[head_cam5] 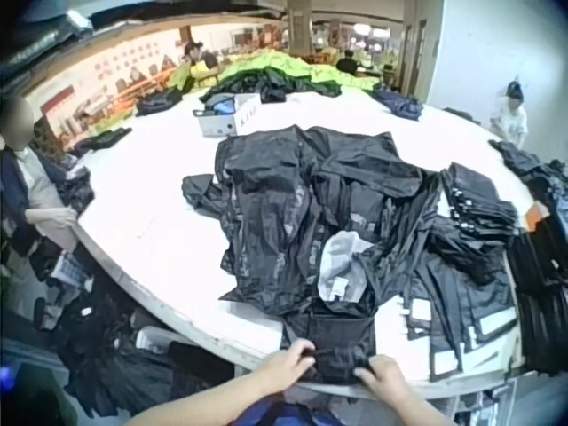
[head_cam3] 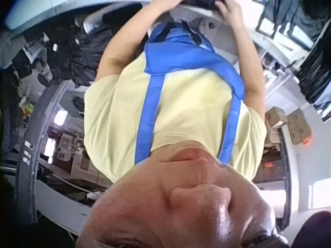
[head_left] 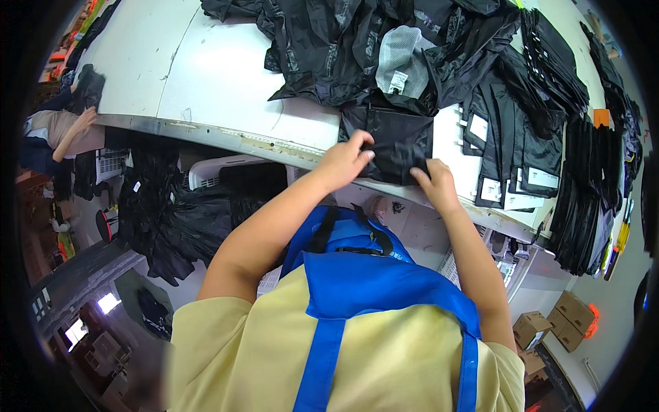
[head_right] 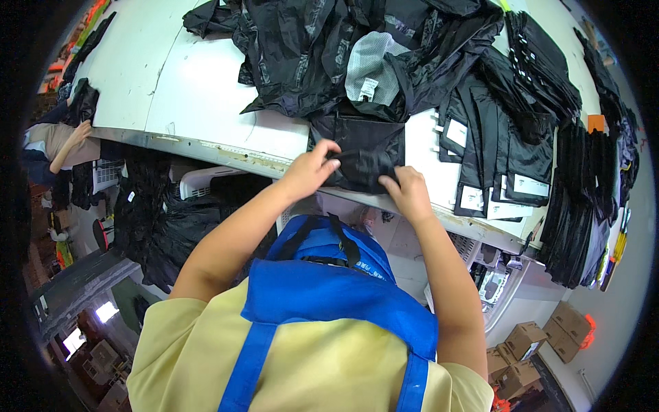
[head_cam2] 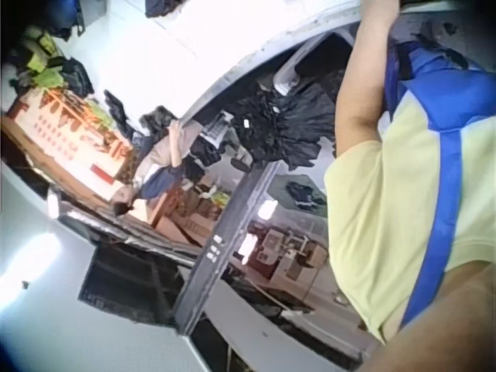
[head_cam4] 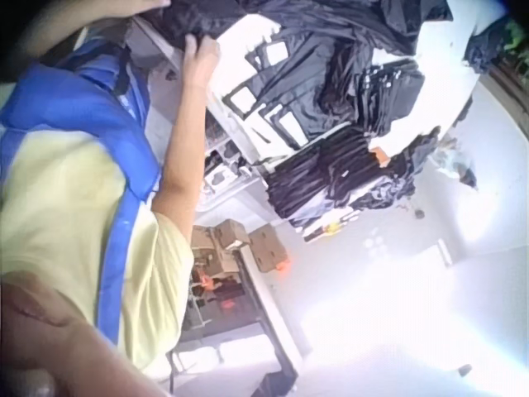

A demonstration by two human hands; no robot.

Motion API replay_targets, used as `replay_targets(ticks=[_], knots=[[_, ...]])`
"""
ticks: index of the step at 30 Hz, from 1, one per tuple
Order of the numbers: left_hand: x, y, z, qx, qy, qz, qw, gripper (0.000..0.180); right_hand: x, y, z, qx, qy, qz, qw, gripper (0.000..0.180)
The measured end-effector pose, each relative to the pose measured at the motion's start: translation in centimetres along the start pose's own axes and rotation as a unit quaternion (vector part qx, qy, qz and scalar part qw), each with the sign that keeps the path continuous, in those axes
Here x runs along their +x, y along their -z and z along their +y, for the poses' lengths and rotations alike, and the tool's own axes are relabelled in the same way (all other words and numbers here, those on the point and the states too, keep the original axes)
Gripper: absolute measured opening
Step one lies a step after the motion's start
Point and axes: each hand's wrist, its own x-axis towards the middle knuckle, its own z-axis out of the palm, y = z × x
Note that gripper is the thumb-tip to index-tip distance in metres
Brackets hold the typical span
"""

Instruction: The person folds black garments on a white table, smoothing and aligning them by hand. The person stacks the folded items into a neat pile on the table.

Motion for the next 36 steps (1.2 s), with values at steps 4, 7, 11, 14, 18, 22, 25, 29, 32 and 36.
replay_targets(ticks=[4, 7, 11, 14, 18, 22, 25, 29, 32, 36], knots=[[-0.6, -0.8, 1.4, 0.223, -0.244, 0.174, 0.927, 0.031, 3.1, 0.5, -1.9, -0.016, -0.050, -0.004, 0.999, 0.035], [-1.1, -2.7, 2.9, 0.271, -0.272, 0.074, 0.920, 0.041, 4.4, 0.9, -2.9, -0.091, -0.093, -0.071, 0.989, 0.036], [0.1, -3.6, 0.7, 0.243, -0.261, 0.088, 0.930, 0.038, 3.0, 2.8, -6.0, -0.152, 0.082, 0.096, 0.980, 0.039], [1.0, -2.7, 0.6, 0.181, -0.220, 0.048, 0.957, 0.028, 1.8, 2.9, -5.9, -0.163, 0.272, 0.135, 0.939, 0.032], [3.9, -1.0, 1.7, 0.112, -0.118, -0.031, 0.986, 0.017, 4.4, 1.9, -3.0, -0.088, 0.096, -0.068, 0.989, 0.013], [5.5, -0.5, 1.3, 0.130, -0.068, -0.083, 0.986, 0.015, 8.4, 5.9, -5.9, -0.215, 0.252, 0.113, 0.937, 0.026], [5.6, -0.2, 1.5, 0.117, -0.042, -0.108, 0.986, 0.015, 11.1, 7.7, -1.4, -0.313, 0.218, 0.040, 0.924, 0.023], [5.8, -0.2, 1.4, 0.126, -0.051, -0.122, 0.983, 0.014, 9.9, 10.0, 4.7, 0.110, -0.153, -0.143, 0.972, 0.017], [6.7, -0.4, 1.1, 0.126, -0.041, -0.146, 0.980, 0.015, 7.7, 7.8, 2.2, -0.052, -0.030, 0.111, 0.992, 0.025], [7.5, -0.5, 0.2, 0.087, -0.025, -0.160, 0.983, 0.018, 3.2, 3.5, -4.6, -0.050, 0.234, 0.113, 0.964, 0.037]])
